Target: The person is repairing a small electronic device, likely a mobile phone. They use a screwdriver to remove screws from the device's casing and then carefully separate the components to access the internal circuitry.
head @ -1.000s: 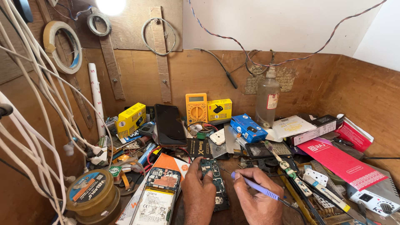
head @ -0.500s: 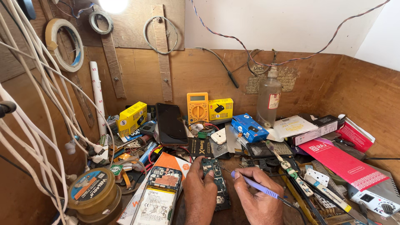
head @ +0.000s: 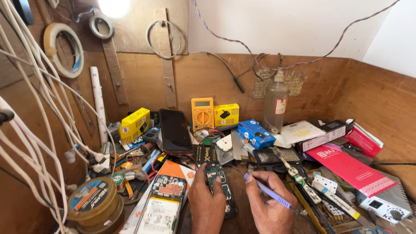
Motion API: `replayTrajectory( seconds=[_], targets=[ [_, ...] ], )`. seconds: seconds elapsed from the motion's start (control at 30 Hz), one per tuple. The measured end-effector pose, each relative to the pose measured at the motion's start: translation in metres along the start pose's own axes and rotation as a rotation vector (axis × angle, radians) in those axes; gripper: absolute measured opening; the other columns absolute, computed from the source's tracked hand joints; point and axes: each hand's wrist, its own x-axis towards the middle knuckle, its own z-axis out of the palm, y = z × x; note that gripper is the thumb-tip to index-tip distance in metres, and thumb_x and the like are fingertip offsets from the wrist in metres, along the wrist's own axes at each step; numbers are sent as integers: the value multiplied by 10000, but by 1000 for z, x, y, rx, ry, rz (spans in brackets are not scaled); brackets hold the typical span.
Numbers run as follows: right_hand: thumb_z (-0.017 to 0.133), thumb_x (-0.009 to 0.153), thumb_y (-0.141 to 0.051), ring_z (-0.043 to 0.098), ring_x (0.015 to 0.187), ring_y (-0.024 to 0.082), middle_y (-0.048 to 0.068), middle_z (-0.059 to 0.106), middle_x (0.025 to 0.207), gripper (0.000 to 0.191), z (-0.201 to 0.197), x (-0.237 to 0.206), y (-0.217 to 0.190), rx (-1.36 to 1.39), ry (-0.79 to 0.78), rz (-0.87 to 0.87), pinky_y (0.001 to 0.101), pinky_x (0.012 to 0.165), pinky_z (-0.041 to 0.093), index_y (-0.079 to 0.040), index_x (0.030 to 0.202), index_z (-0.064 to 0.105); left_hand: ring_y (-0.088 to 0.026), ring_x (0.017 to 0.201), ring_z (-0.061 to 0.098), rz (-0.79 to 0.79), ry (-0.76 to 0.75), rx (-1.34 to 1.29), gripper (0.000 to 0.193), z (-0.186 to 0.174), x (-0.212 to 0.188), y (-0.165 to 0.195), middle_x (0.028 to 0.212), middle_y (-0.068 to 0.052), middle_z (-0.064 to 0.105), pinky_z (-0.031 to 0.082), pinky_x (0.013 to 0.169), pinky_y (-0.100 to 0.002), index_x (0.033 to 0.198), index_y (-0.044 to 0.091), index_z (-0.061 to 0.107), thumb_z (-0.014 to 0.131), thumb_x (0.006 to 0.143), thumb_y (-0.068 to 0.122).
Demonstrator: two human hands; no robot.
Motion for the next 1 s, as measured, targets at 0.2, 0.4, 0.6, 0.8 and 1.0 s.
replayTrajectory(
  seconds=[0.2, 0.4, 0.6, 0.8, 1.0],
  targets=[
    [792, 811, -119, 733, 667, 68, 54, 799, 741, 166, 6, 6, 11, 64, 35, -125, 221, 620, 581, -9, 929, 751, -366, 1143, 641, 83, 49, 84, 683, 8, 6, -12, 1187, -210, 657, 490, 976, -453, 1396, 25, 535, 743, 748, 75],
    [809, 780, -117, 724, 598, 89, 76, 783, 676, 156, 11, 9, 20, 19, 75, -18, 247, 581, 576, -17, 896, 776, -332, 1115, 651, 29, -15, 125, 814, 6, 10, -4, 1174, -166, 627, 494, 990, -439, 1458, 55, 482, 761, 694, 64],
    [798, 770, -132, 764, 655, 99, 83, 786, 726, 164, 22, 6, 57, 80, 102, -61, 267, 657, 620, -17, 886, 780, -286, 1160, 678, -37, -32, 109, 838, 17, 20, -26, 1202, -154, 663, 492, 1048, -400, 1460, 76, 488, 779, 674, 62],
    [819, 765, -183, 800, 704, 154, 87, 772, 748, 205, 43, 23, 110, 56, 39, 18, 318, 737, 645, -32, 893, 767, -274, 1042, 770, 193, -217, -225, 962, 33, 64, -63, 1148, -216, 720, 587, 950, -383, 1474, -55, 306, 840, 697, 135],
    [846, 784, -283, 823, 716, 140, 61, 778, 746, 252, 24, 22, 96, -84, -120, 142, 309, 749, 654, -99, 943, 778, -250, 975, 803, 71, -250, -324, 900, 34, 58, -69, 1115, -230, 742, 632, 877, -356, 1486, -63, 279, 769, 745, 88]
  ],
)
